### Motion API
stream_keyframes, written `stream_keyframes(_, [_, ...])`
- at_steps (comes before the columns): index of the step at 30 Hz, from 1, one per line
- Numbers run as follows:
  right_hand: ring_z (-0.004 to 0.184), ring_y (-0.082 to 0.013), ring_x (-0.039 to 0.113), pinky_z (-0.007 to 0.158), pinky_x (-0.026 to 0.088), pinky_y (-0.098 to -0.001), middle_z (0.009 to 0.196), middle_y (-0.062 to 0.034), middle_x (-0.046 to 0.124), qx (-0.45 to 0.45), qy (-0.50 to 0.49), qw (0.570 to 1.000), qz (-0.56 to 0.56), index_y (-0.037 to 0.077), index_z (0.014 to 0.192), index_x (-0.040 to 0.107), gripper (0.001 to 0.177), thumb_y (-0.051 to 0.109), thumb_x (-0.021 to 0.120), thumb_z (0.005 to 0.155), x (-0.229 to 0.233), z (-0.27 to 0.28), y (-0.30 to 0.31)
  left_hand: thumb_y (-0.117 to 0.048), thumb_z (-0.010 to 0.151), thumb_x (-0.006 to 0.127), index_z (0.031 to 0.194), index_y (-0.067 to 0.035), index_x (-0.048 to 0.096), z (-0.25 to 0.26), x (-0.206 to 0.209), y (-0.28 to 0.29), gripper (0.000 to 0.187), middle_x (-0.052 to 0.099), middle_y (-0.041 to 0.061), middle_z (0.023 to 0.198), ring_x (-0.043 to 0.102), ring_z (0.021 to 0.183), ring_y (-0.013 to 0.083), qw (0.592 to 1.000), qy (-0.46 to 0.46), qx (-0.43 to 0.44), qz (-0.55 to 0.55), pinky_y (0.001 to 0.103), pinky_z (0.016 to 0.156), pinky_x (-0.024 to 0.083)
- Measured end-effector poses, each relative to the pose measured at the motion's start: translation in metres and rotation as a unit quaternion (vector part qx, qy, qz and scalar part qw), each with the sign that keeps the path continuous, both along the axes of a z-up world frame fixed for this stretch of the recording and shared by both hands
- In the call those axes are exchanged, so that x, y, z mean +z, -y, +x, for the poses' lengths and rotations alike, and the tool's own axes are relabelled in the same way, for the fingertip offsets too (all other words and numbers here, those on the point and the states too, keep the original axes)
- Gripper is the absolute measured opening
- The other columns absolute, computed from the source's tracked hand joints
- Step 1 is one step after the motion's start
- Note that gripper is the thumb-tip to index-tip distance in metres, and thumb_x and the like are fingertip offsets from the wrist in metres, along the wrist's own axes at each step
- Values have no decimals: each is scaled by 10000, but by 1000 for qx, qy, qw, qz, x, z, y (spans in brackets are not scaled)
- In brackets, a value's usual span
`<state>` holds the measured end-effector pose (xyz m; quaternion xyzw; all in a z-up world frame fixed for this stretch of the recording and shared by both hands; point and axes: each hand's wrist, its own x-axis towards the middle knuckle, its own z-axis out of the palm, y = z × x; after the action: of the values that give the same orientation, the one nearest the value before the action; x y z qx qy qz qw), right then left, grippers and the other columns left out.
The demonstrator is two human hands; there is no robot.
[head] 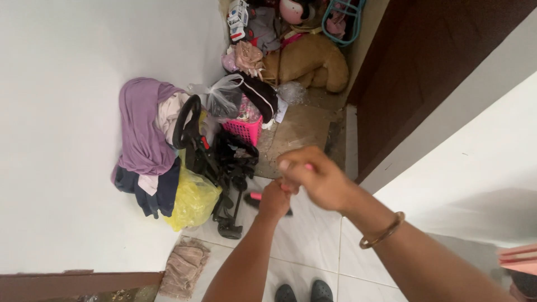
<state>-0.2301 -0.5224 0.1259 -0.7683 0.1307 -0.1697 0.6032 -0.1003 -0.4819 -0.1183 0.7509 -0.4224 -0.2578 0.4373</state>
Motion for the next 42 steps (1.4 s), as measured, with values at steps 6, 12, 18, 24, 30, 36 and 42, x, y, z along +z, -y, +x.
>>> stream_keyframes(6, [571,-185,618,527,513,-331,620,-86,623,-32,109,992,-55,7,724,621,436,319,499,1003,23,-13,20,-249,923,635,997,-97,738,-4,42,28,199,739,174,929,702,919,404,996,77,-4,-36,511,761,551])
stream_keyframes(12, [529,-236,466,633,500,-417,603,-99,468,-97,198,974,45,44,726,477,414,281,430,1063,103,-41,51,-477,928,638,1080,-129,703,-60,127,17,385,742,145,906,724,883,361,983,81,-141,79,503,764,556])
stream_keyframes(18, [501,-233,425,626,469,-412,576,-91,432,-193,127,963,142,89,683,431,391,274,435,1028,76,-64,72,-506,890,677,1049,-113,737,-111,116,6,429,760,133,951,730,940,345,959,34,-212,186,481,830,555])
stream_keyframes(24, [492,-220,448,592,480,-398,559,-95,458,-162,124,973,107,69,619,416,452,253,440,1032,36,-97,79,-430,866,704,1017,-134,742,-122,46,49,334,734,145,1015,693,968,384,979,78,-173,81,512,803,543])
stream_keyframes(30, [566,-164,565,547,480,-326,587,-72,580,-80,17,996,-31,21,652,589,502,333,496,1033,-3,-140,79,-362,894,674,979,-105,742,-130,-40,112,279,733,176,1007,677,972,414,992,87,-93,-14,525,807,536])
stream_keyframes(36, [459,-170,547,462,463,-325,513,-86,571,-68,62,991,-94,30,619,611,534,318,452,1039,32,-178,123,-395,959,598,957,-68,705,-162,46,147,343,726,181,990,684,969,406,982,176,-73,-8,534,794,540])
stream_keyframes(42, [468,-200,410,564,432,-393,524,-83,422,-102,223,969,28,75,642,443,561,351,449,1130,117,-202,170,-411,989,579,1040,-78,751,-208,145,143,378,742,193,1048,703,997,411,979,151,-111,85,522,863,544])
